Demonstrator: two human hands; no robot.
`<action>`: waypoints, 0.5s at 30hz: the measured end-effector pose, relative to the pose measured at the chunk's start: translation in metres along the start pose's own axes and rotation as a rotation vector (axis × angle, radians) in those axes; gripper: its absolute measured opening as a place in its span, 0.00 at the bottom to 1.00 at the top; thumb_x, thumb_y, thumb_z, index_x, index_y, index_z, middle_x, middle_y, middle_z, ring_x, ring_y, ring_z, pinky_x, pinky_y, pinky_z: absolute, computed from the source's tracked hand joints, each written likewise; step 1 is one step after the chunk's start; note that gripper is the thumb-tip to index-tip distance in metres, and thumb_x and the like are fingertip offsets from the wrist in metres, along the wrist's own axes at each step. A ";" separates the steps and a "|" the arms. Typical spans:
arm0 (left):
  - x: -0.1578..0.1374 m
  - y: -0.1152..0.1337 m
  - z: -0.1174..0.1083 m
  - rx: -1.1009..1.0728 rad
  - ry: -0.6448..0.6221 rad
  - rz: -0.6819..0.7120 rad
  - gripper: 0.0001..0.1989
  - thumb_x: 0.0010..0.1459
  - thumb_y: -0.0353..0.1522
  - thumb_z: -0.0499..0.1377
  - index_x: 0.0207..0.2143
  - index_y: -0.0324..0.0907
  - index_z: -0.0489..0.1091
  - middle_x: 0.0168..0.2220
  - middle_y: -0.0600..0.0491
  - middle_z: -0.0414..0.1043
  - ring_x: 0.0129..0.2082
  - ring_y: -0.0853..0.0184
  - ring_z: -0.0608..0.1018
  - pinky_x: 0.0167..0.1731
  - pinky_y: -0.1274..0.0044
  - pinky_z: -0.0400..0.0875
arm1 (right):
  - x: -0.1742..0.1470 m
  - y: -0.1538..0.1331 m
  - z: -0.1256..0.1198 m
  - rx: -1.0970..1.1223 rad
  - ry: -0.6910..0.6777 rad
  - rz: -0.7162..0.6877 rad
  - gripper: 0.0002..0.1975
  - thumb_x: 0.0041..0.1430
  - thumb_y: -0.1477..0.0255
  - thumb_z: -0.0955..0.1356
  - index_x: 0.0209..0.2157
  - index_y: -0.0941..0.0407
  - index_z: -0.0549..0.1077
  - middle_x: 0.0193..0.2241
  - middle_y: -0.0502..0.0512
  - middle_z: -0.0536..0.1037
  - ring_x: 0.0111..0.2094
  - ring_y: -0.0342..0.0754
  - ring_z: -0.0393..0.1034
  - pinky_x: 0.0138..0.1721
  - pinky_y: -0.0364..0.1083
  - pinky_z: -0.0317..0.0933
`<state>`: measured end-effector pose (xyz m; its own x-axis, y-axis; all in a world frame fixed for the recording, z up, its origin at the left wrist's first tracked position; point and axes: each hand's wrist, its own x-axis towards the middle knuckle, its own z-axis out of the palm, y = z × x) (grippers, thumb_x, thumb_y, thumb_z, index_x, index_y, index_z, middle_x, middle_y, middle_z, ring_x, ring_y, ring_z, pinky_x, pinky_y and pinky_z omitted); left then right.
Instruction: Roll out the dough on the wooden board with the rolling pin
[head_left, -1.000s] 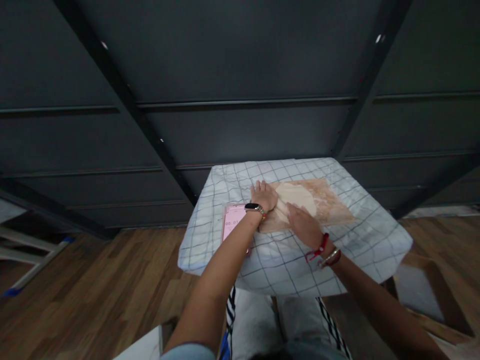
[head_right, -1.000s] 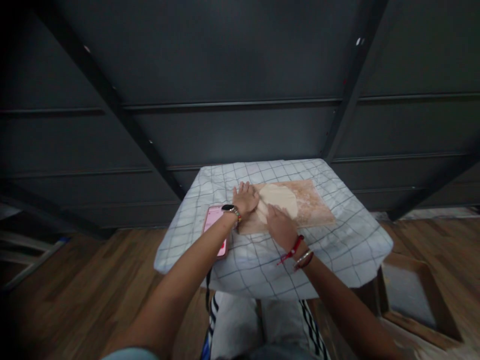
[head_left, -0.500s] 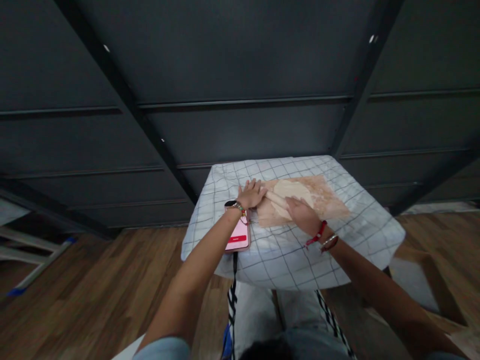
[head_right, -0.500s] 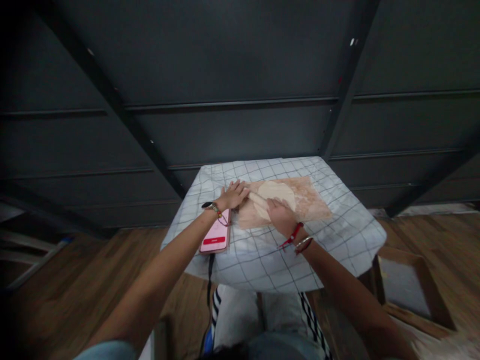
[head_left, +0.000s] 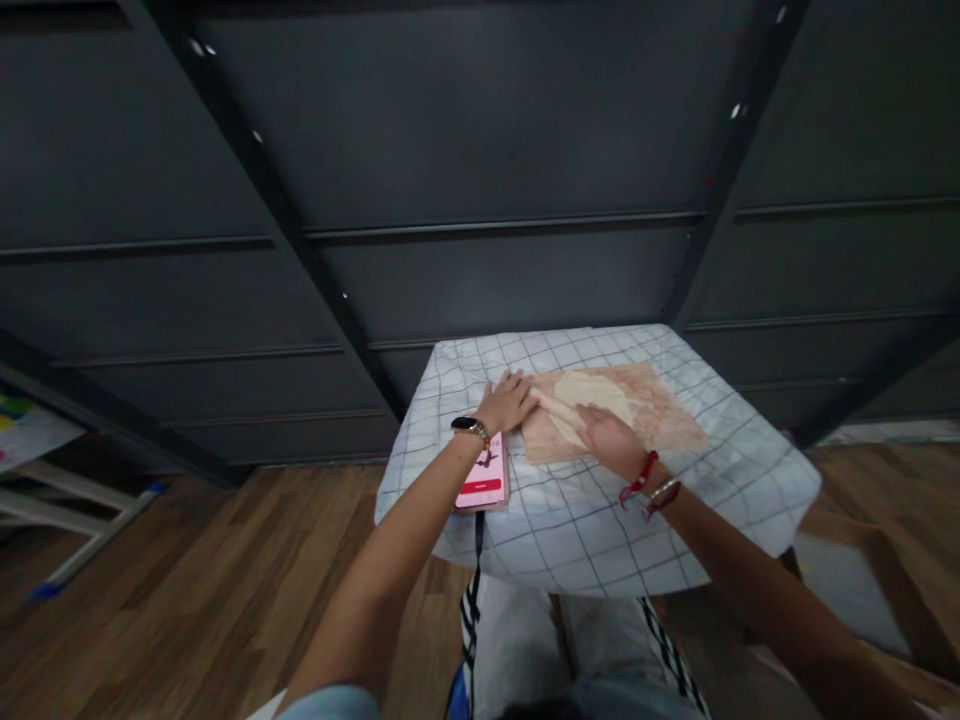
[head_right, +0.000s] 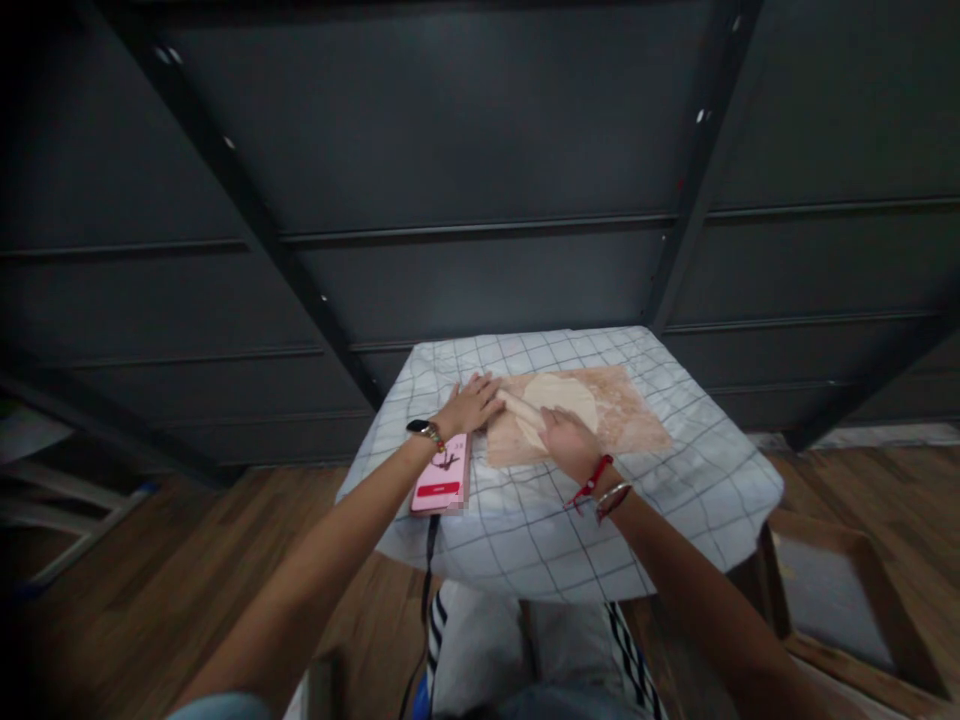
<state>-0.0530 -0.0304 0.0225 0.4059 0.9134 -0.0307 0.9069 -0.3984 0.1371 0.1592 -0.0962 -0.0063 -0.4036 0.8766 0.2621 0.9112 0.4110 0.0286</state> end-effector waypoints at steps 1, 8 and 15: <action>0.003 0.005 0.001 0.008 -0.001 0.018 0.29 0.62 0.46 0.35 0.62 0.45 0.45 0.64 0.50 0.39 0.63 0.57 0.40 0.57 0.56 0.40 | -0.001 0.001 -0.001 0.013 0.000 0.009 0.21 0.61 0.71 0.60 0.53 0.67 0.63 0.48 0.66 0.70 0.51 0.53 0.62 0.51 0.47 0.56; 0.021 0.025 0.007 -0.003 -0.004 0.016 0.29 0.61 0.46 0.35 0.60 0.44 0.51 0.63 0.50 0.45 0.63 0.53 0.42 0.57 0.57 0.41 | 0.003 0.021 -0.005 0.097 0.028 0.000 0.18 0.60 0.71 0.60 0.50 0.62 0.67 0.46 0.60 0.72 0.50 0.50 0.62 0.53 0.47 0.54; 0.049 0.035 0.006 -0.008 -0.019 -0.033 0.26 0.62 0.43 0.36 0.58 0.43 0.55 0.62 0.49 0.49 0.62 0.53 0.45 0.56 0.57 0.42 | 0.009 0.039 0.006 0.094 0.060 -0.023 0.19 0.63 0.70 0.57 0.51 0.64 0.67 0.47 0.61 0.72 0.51 0.50 0.61 0.54 0.49 0.53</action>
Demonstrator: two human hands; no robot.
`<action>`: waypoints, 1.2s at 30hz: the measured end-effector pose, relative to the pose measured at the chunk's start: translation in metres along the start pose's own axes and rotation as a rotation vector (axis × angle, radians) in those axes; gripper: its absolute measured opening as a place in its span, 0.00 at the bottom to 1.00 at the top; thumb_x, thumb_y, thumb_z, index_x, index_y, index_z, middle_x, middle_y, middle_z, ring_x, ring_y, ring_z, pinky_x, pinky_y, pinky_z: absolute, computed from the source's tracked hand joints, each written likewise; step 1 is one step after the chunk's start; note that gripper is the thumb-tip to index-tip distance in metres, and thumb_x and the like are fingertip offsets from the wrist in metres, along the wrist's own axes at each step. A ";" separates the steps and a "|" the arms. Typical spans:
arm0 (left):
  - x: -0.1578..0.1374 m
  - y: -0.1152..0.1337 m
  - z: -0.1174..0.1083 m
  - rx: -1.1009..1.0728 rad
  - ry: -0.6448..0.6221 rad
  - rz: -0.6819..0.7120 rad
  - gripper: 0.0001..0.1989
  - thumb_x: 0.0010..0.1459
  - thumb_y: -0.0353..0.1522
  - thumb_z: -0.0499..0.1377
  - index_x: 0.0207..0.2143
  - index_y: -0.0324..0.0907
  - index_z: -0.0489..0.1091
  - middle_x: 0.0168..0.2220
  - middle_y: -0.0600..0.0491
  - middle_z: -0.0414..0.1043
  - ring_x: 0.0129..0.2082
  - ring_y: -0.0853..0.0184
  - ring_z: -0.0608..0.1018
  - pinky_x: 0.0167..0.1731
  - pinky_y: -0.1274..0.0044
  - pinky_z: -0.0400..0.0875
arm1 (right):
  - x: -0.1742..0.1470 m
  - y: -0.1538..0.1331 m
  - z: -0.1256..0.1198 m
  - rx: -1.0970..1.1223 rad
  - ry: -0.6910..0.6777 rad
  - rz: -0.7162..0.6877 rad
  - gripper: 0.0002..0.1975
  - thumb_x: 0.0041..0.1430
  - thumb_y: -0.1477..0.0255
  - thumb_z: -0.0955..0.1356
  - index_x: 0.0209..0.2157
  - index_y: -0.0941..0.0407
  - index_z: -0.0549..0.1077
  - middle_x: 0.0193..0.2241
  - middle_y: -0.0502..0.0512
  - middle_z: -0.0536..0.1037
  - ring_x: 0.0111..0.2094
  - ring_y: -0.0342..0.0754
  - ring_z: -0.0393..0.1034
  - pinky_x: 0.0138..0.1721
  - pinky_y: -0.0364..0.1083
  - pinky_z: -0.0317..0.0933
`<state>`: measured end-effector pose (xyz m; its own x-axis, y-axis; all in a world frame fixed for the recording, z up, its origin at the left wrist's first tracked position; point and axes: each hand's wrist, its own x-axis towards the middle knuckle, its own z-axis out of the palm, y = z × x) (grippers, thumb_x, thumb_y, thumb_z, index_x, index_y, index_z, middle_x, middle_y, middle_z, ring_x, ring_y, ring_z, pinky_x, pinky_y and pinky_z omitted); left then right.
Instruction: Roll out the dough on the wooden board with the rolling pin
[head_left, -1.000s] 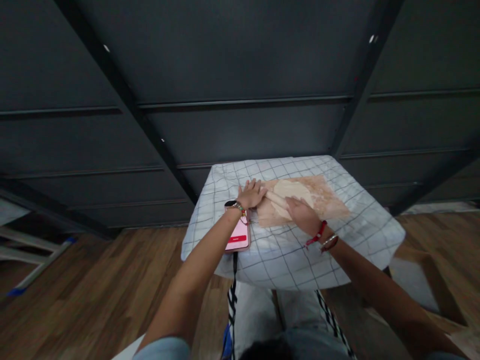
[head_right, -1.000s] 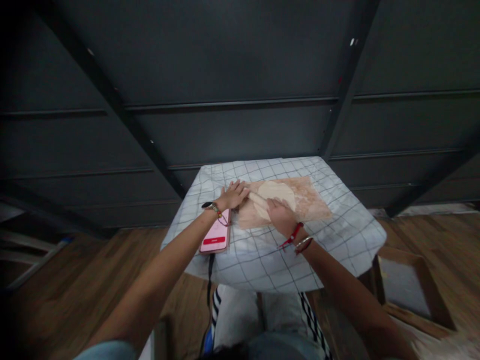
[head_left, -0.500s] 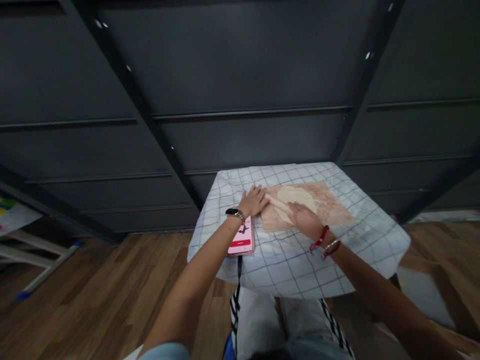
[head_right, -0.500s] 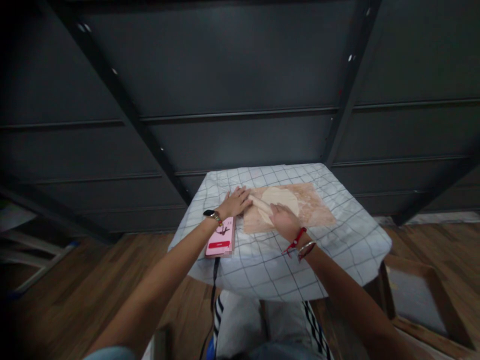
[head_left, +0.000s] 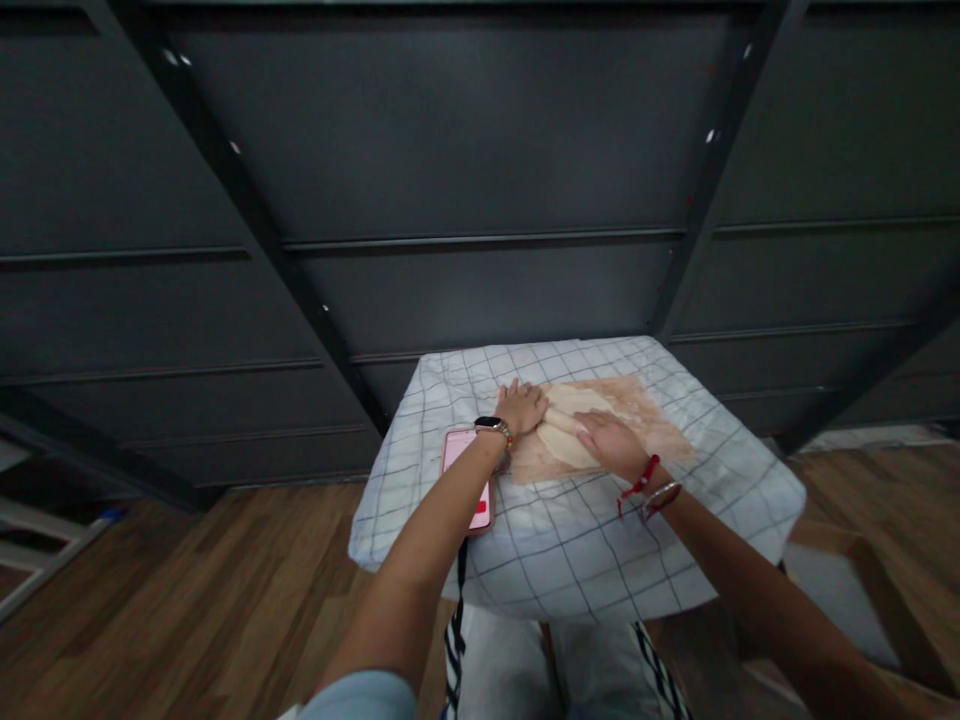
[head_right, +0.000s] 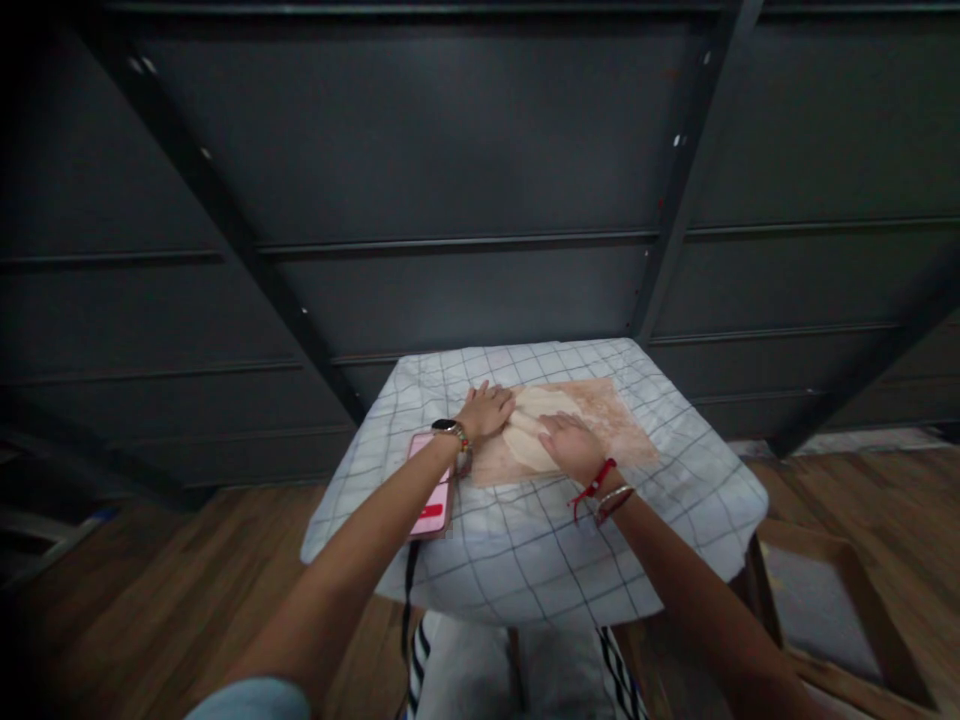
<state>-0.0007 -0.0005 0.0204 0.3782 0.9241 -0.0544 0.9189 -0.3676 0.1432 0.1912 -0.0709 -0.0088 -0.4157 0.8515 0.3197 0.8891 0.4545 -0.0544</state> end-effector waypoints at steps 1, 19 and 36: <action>0.003 0.000 0.000 0.000 0.002 0.003 0.26 0.62 0.43 0.36 0.57 0.44 0.55 0.61 0.49 0.50 0.62 0.54 0.46 0.56 0.57 0.42 | 0.000 0.001 0.002 0.004 0.006 0.001 0.19 0.63 0.69 0.57 0.51 0.64 0.67 0.47 0.61 0.72 0.51 0.50 0.62 0.54 0.49 0.53; 0.010 0.029 0.022 0.012 0.226 -0.155 0.24 0.61 0.35 0.38 0.48 0.32 0.66 0.51 0.41 0.65 0.55 0.56 0.59 0.55 0.60 0.45 | -0.002 0.004 0.006 0.008 0.032 0.036 0.21 0.64 0.68 0.53 0.49 0.61 0.69 0.46 0.62 0.72 0.48 0.48 0.65 0.50 0.46 0.57; -0.018 0.019 0.011 0.007 0.138 -0.155 0.25 0.62 0.36 0.37 0.59 0.39 0.54 0.59 0.47 0.56 0.61 0.56 0.51 0.57 0.60 0.46 | -0.016 -0.023 0.004 -0.157 0.084 0.069 0.17 0.63 0.67 0.60 0.51 0.58 0.66 0.47 0.60 0.70 0.45 0.48 0.66 0.45 0.48 0.61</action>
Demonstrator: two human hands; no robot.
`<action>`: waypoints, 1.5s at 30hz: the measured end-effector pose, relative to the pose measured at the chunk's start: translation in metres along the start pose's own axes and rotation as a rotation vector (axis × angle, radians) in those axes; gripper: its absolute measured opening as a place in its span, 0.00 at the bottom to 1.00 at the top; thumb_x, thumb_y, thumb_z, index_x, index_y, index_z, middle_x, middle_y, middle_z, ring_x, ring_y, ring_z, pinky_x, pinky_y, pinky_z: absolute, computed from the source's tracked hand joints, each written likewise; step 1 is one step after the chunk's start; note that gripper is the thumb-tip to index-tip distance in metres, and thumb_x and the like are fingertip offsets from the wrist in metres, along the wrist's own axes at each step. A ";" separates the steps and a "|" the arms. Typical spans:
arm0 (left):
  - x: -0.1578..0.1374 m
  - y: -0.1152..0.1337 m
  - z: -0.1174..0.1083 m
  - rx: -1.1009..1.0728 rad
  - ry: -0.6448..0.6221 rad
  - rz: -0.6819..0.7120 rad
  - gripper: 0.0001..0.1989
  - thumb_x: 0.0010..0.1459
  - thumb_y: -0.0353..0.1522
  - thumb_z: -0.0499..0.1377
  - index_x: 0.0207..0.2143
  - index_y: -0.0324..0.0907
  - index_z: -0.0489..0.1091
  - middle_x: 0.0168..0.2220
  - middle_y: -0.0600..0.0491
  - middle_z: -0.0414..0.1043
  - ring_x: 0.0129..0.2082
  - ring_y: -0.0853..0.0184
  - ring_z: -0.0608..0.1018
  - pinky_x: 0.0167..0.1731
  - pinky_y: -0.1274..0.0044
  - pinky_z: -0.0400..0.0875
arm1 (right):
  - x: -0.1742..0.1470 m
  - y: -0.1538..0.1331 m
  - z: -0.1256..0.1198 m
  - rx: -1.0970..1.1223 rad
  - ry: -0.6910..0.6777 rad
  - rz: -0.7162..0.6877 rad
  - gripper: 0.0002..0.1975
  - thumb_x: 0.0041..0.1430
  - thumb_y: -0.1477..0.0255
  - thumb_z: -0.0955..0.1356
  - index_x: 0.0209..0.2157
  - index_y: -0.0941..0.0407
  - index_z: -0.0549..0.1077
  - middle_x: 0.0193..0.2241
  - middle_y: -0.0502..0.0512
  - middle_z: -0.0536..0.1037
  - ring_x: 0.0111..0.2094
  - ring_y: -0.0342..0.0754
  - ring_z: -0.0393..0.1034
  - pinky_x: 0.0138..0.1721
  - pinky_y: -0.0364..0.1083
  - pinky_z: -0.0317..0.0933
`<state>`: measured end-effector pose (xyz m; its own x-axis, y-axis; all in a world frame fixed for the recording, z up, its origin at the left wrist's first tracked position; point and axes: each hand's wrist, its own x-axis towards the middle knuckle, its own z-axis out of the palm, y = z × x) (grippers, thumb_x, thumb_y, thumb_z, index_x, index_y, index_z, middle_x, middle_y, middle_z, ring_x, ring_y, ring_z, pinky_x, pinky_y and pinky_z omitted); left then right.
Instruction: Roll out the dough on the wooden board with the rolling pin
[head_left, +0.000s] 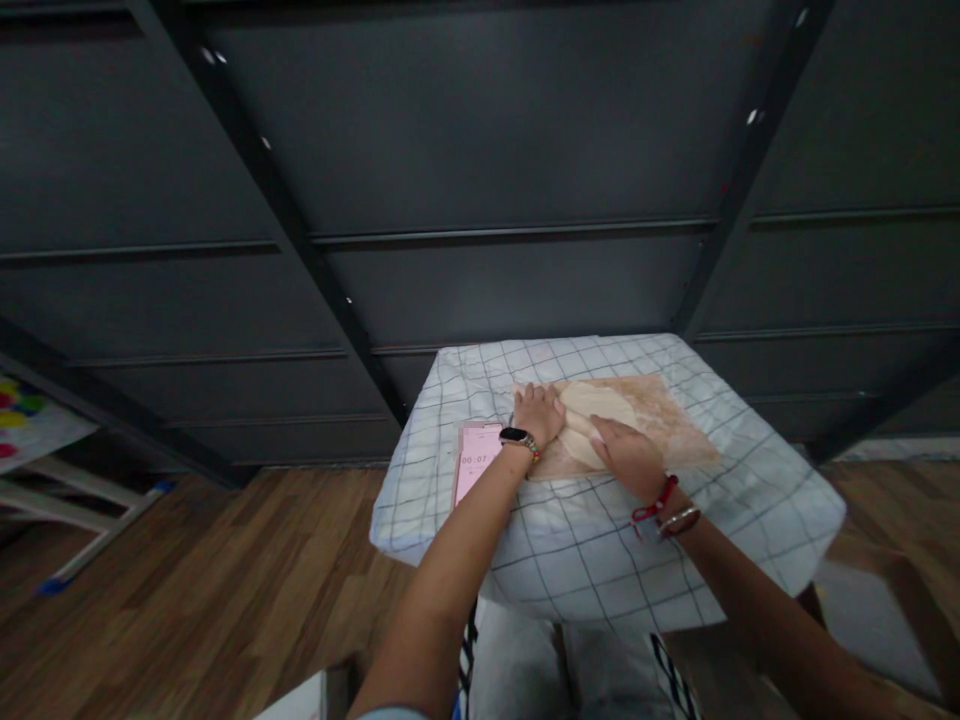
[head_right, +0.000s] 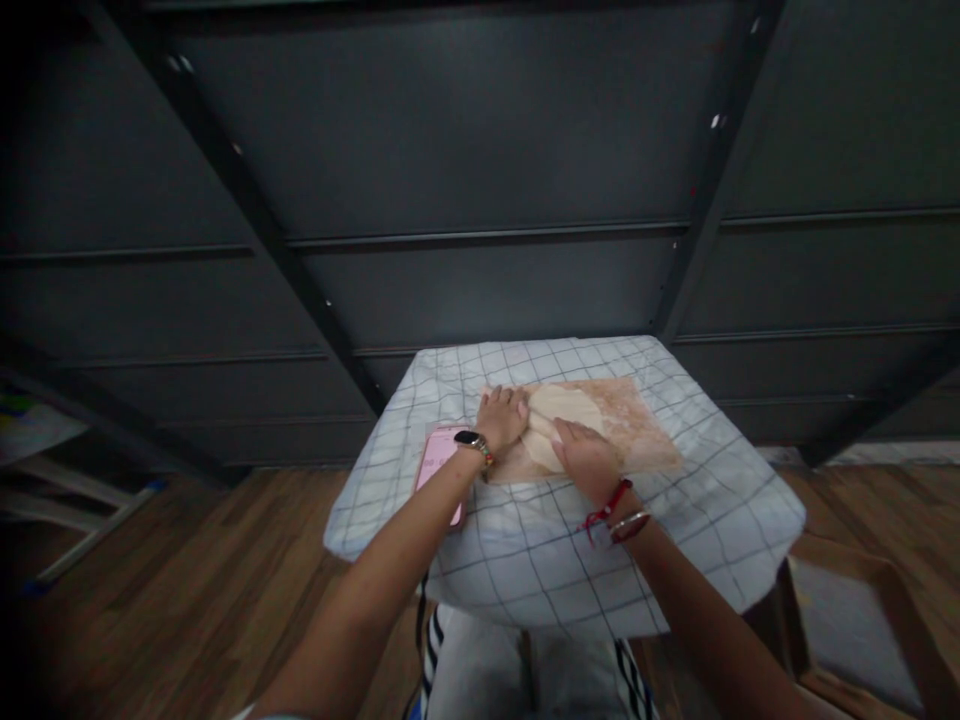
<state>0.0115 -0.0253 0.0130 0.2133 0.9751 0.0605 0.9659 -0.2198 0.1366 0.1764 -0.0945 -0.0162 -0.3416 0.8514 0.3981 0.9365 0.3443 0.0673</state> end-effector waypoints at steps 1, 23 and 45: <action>-0.002 0.000 0.000 -0.002 0.005 -0.001 0.25 0.62 0.36 0.37 0.59 0.40 0.53 0.59 0.47 0.56 0.61 0.57 0.51 0.57 0.60 0.46 | -0.001 -0.002 -0.001 -0.005 0.001 0.008 0.17 0.62 0.66 0.61 0.50 0.58 0.66 0.48 0.59 0.69 0.45 0.48 0.66 0.45 0.50 0.62; -0.024 -0.001 -0.002 0.082 0.030 -0.020 0.24 0.62 0.35 0.37 0.56 0.37 0.58 0.61 0.47 0.51 0.62 0.57 0.47 0.57 0.58 0.46 | -0.012 -0.024 -0.008 -0.021 0.011 0.071 0.21 0.62 0.69 0.57 0.56 0.58 0.61 0.47 0.60 0.71 0.41 0.50 0.66 0.37 0.46 0.57; -0.024 -0.004 0.005 0.138 0.128 0.003 0.21 0.62 0.34 0.39 0.51 0.37 0.63 0.57 0.44 0.58 0.60 0.55 0.53 0.56 0.58 0.47 | -0.009 -0.011 -0.009 -0.013 -0.022 -0.008 0.21 0.60 0.73 0.59 0.55 0.59 0.62 0.45 0.59 0.73 0.40 0.49 0.67 0.41 0.48 0.57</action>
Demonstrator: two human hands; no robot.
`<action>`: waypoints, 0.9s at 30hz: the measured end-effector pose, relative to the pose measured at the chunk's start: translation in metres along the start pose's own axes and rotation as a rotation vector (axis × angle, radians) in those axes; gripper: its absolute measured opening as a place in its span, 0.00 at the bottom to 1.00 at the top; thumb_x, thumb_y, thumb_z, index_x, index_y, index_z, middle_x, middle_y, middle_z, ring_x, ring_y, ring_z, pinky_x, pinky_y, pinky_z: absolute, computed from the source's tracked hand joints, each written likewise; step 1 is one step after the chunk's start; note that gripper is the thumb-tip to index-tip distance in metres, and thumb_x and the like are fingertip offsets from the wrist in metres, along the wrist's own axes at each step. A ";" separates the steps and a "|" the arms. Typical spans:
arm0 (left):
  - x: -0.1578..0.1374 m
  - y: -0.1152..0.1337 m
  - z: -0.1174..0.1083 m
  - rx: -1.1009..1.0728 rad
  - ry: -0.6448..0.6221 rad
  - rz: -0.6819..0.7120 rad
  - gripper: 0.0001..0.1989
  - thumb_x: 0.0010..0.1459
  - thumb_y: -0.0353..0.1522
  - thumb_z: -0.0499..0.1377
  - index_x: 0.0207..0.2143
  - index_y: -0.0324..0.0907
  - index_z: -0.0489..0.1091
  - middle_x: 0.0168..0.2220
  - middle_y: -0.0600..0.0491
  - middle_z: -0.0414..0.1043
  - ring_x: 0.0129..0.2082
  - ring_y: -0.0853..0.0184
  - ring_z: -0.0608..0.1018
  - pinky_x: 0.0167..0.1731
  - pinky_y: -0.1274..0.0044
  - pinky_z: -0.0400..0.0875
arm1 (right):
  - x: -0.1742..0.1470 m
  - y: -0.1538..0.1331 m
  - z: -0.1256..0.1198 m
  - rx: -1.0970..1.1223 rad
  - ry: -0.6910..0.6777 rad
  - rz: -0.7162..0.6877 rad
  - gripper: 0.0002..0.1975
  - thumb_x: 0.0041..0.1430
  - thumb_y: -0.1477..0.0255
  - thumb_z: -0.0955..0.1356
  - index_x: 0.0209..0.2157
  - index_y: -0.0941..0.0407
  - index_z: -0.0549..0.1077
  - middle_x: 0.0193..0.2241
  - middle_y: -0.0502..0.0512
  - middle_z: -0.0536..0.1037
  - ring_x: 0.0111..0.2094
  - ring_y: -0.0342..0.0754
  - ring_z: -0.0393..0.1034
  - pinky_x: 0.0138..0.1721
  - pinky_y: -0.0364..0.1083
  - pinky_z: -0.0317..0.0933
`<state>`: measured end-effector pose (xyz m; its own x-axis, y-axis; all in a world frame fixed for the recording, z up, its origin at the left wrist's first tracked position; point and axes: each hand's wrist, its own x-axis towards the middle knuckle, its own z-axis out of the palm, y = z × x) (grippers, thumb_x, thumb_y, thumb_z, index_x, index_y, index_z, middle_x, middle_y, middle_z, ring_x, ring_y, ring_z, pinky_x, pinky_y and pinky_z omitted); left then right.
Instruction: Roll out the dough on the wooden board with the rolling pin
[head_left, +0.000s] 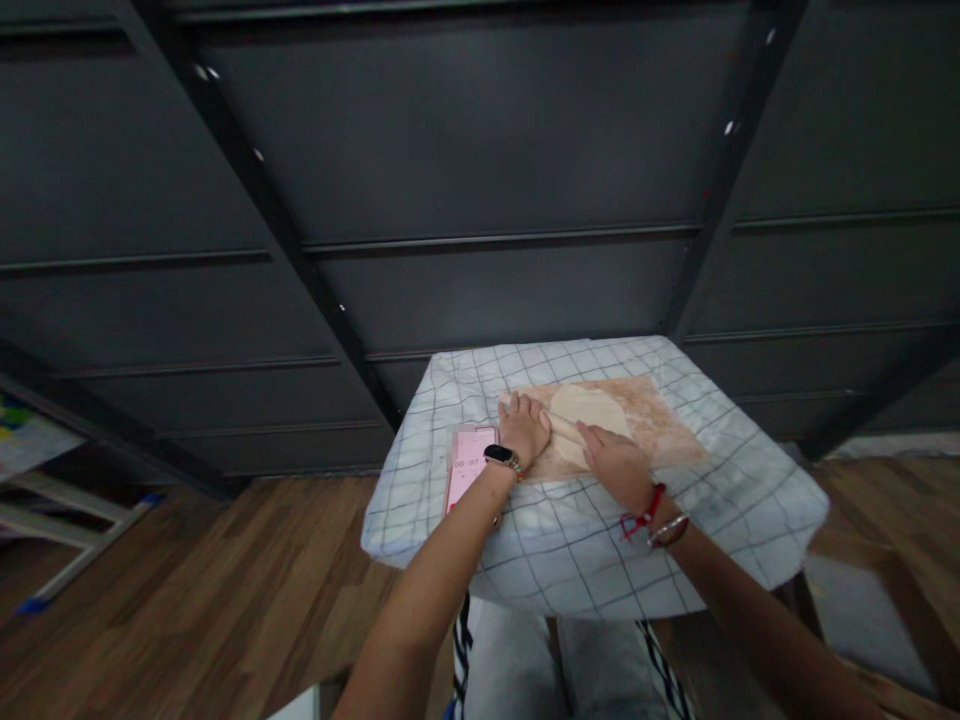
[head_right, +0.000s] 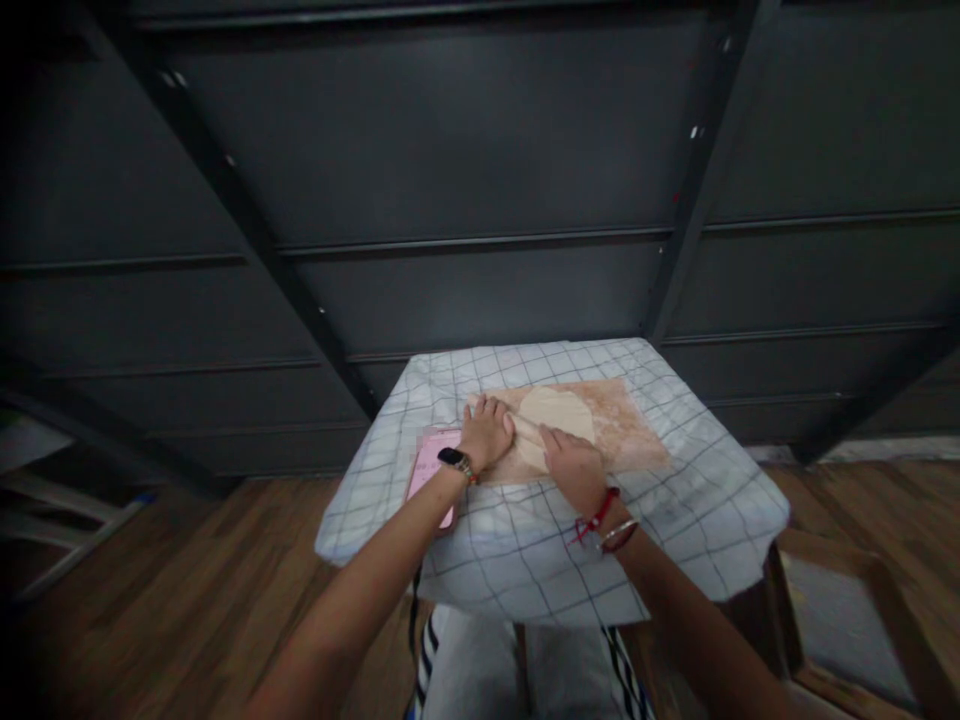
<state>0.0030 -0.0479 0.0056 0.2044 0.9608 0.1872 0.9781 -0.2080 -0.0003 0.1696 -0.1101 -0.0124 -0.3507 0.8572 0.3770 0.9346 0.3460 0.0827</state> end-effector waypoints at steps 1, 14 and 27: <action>0.001 -0.001 0.000 0.007 0.012 0.019 0.21 0.62 0.35 0.40 0.50 0.36 0.63 0.55 0.43 0.60 0.60 0.55 0.54 0.56 0.58 0.46 | 0.001 0.004 -0.001 0.016 -0.016 -0.040 0.21 0.60 0.74 0.59 0.55 0.59 0.62 0.46 0.60 0.72 0.42 0.50 0.67 0.45 0.48 0.56; 0.063 0.006 0.002 -0.090 -0.117 0.087 0.21 0.62 0.36 0.39 0.47 0.41 0.66 0.49 0.46 0.67 0.52 0.58 0.65 0.54 0.57 0.48 | 0.044 0.054 -0.007 0.129 -0.131 -0.080 0.19 0.60 0.64 0.63 0.51 0.57 0.65 0.52 0.58 0.65 0.50 0.52 0.62 0.51 0.57 0.56; 0.039 -0.014 -0.010 -0.164 -0.217 0.156 0.22 0.63 0.35 0.36 0.56 0.43 0.56 0.60 0.49 0.54 0.60 0.59 0.54 0.57 0.62 0.45 | 0.020 0.028 -0.002 0.219 -0.156 -0.118 0.18 0.60 0.65 0.63 0.51 0.57 0.64 0.51 0.58 0.65 0.48 0.51 0.63 0.48 0.56 0.59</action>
<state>-0.0033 -0.0096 0.0228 0.3725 0.9279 -0.0171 0.9186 -0.3661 0.1490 0.1892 -0.0838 -0.0001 -0.4767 0.8488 0.2286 0.8579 0.5060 -0.0898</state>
